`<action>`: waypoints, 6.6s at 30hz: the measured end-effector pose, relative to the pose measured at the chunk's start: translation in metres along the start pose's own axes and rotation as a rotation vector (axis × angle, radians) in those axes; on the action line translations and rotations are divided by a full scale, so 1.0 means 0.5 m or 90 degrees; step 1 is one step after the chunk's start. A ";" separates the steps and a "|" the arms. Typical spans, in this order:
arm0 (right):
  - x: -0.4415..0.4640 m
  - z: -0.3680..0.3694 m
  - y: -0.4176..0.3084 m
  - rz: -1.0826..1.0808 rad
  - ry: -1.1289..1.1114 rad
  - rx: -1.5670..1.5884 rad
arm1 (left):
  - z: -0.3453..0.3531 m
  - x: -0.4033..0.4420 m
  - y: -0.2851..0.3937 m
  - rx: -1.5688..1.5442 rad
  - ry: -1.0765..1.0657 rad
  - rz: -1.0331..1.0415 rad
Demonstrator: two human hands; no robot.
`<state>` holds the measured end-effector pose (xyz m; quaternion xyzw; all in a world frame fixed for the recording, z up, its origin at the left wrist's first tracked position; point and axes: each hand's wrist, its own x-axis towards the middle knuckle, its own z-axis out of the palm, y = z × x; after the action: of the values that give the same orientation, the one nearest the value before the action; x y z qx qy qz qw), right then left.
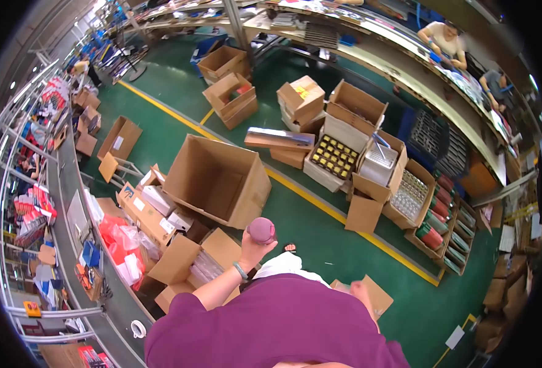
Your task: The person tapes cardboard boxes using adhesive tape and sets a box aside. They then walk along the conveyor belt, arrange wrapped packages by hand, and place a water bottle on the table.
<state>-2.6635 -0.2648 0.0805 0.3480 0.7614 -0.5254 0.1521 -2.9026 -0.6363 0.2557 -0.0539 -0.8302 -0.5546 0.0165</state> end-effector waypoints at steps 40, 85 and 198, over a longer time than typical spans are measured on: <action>0.270 0.394 -0.450 -0.195 -0.639 -0.580 | -0.057 -0.915 0.011 0.102 1.364 -0.419; -0.052 0.478 -0.419 -0.255 -0.589 -0.739 | -0.498 -1.066 -0.301 0.211 1.219 -0.527; -0.334 0.610 -0.986 -0.129 -1.101 -1.293 | 0.499 -0.793 0.173 -0.933 1.321 -0.715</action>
<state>-2.9258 -0.7045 0.3999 -0.4187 0.4939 0.2110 0.7322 -2.4913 -0.4014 0.2049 0.7192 0.1282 -0.5773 0.3648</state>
